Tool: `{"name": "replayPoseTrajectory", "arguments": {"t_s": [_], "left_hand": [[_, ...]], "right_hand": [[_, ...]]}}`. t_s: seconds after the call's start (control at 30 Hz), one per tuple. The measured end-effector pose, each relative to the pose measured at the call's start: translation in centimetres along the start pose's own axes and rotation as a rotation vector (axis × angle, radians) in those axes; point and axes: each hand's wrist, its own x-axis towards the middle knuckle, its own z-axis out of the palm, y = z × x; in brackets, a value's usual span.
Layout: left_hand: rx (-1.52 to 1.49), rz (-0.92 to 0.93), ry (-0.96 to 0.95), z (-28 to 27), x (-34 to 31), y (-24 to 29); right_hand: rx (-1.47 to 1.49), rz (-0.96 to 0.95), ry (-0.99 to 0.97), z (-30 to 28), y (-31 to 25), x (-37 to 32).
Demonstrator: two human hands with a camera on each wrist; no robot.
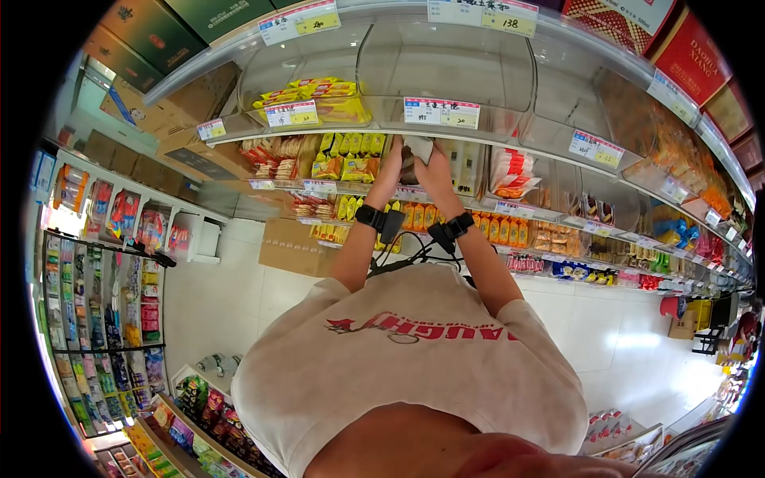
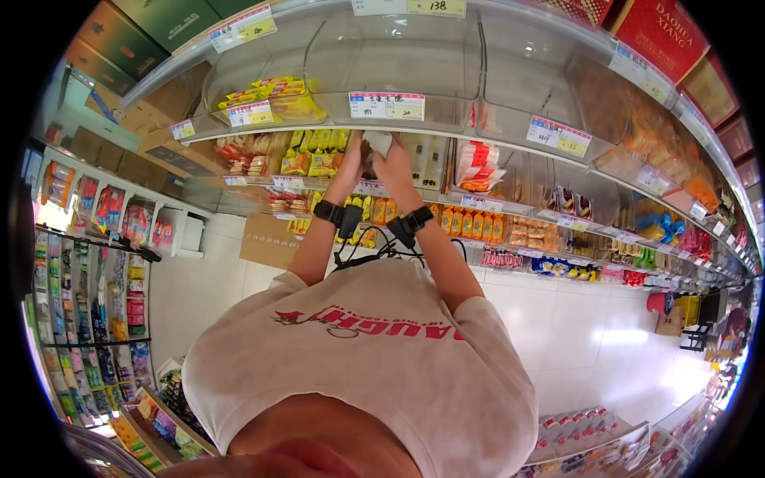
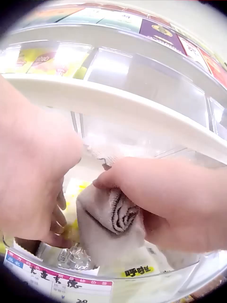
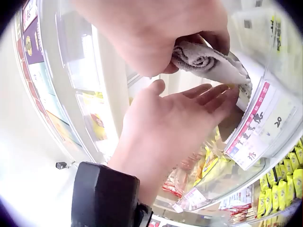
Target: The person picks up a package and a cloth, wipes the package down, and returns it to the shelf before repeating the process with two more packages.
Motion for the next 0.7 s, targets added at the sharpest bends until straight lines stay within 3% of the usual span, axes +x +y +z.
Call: {"name": "replayPoseTrajectory", "arguments": {"t_s": [0.13, 0.2, 0.23, 0.27, 0.3, 0.37, 0.4, 0.5, 0.6, 0.7], "left_hand": [[0.045, -0.07, 0.009, -1.6, -0.9, -0.9], [-0.212, -0.169, 0.086, -1.7, -2.0, -0.8], [-0.341, -0.22, 0.125, -1.8, -2.6, -0.5], [-0.476, -0.119, -0.103, -2.3, -3.0, 0.0], [-0.503, -0.094, -0.113, -2.0, -4.5, 1.2], [-0.558, -0.04, -0.126, -1.4, -7.9, 3.6], [-0.733, -0.184, -0.24, -2.9, -7.2, 2.8], [0.609, 0.696, -0.036, -4.6, -9.5, 0.0], [-0.028, 0.227, -0.174, -5.7, -9.8, -0.7], [-0.569, -0.079, -0.165, -5.7, -9.9, -1.0]], "right_hand": [[0.178, 0.124, -0.014, -1.3, -1.4, -1.1], [0.274, 0.111, -0.029, -1.8, -1.3, -1.8], [0.324, 0.236, -0.158, -2.9, -2.9, -2.2], [0.37, 0.364, -0.288, -4.6, -5.9, -2.5], [0.416, 0.496, -0.419, -5.5, -7.5, -3.1], [0.27, 0.33, -0.488, -5.4, -7.7, -4.5], [0.198, 0.243, -0.521, -5.3, -7.7, -4.8], [0.461, 0.572, -0.414, -5.1, -6.3, -5.6], [0.545, 0.523, -0.008, -4.2, -5.1, -5.3], [0.183, -0.024, 0.045, -3.2, -5.9, -4.4]]}}
